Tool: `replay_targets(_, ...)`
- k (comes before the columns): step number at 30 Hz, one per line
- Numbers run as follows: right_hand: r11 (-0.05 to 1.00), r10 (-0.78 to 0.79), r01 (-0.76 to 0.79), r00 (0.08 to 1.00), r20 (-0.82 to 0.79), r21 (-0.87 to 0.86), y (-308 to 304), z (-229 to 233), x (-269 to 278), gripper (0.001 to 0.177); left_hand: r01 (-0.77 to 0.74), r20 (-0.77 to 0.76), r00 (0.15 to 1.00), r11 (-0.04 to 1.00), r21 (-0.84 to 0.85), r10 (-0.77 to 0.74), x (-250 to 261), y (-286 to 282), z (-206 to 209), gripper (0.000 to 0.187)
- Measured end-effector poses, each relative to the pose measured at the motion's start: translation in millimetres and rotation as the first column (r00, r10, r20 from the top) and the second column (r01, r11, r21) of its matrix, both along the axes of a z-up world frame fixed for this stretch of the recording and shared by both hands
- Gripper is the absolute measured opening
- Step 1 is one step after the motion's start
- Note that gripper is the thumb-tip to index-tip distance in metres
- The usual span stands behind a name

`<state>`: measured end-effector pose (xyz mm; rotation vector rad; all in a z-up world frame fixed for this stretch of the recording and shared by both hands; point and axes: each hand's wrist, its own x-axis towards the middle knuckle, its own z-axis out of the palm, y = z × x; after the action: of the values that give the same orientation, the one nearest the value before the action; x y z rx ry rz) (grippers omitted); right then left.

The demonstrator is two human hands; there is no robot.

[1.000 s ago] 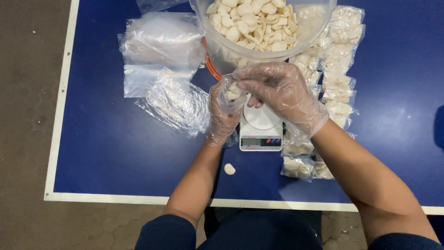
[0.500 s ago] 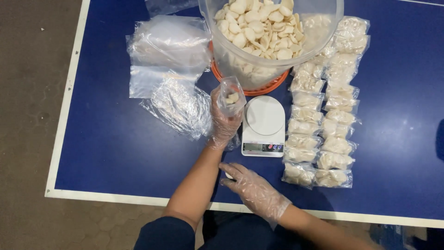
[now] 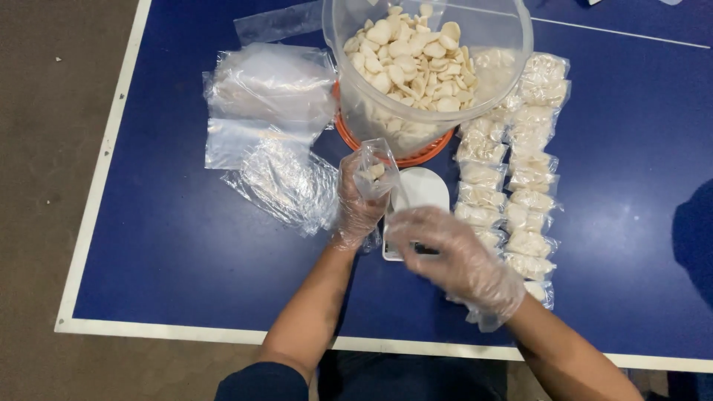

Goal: Packaging small food items into plastic bags and weighing them on a digital scale.

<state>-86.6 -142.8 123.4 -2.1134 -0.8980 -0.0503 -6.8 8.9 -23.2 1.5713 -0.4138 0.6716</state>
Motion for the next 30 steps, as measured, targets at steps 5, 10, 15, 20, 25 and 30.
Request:
replay_targets(5, 0.984, -0.159, 0.174, 0.952, 0.26, -0.037, 2.9, 60.4, 44.5, 0.028, 0.026, -0.004, 1.0, 1.0, -0.011, -0.026, 0.3, -0.5, 2.4, 0.062)
replay_targets(10, 0.985, -0.122, 0.161, 0.889, 0.441, -0.052, -0.5, 85.3, 91.5, 0.028, 0.044, 0.05, 0.998, 0.998, -0.044, -0.042, -1.5, 1.4, 16.9, 0.057)
replay_targets(15, 0.787, -0.338, 0.318, 0.939, 0.062, -0.529, 9.2, 120.4, 159.4, 0.047, 0.04, -0.048, 0.998, 0.999, -0.011, -0.041, 0.0, 2.3, -2.7, 0.067)
replay_targets(20, 0.738, -0.672, 0.094, 0.18, -0.718, -0.668, 15.8, 94.3, 208.6, 0.062, 0.052, -0.058, 0.997, 0.996, -0.067, -0.056, 0.6, 0.2, 0.1, 0.069)
replay_targets(25, 0.492, -0.529, -0.099, 0.755, -0.387, -0.865, -2.6, 54.8, 234.9, 0.069, 0.048, -0.076, 0.996, 0.997, -0.068, -0.053, 0.1, -1.7, 2.3, 0.064)
replay_targets(30, 0.563, -0.521, 0.037, 0.791, -0.32, -0.826, 8.8, 77.6, 217.6, 0.036, 0.079, -0.102, 0.991, 0.994, -0.08, -0.087, -1.4, 0.4, 8.3, 0.064)
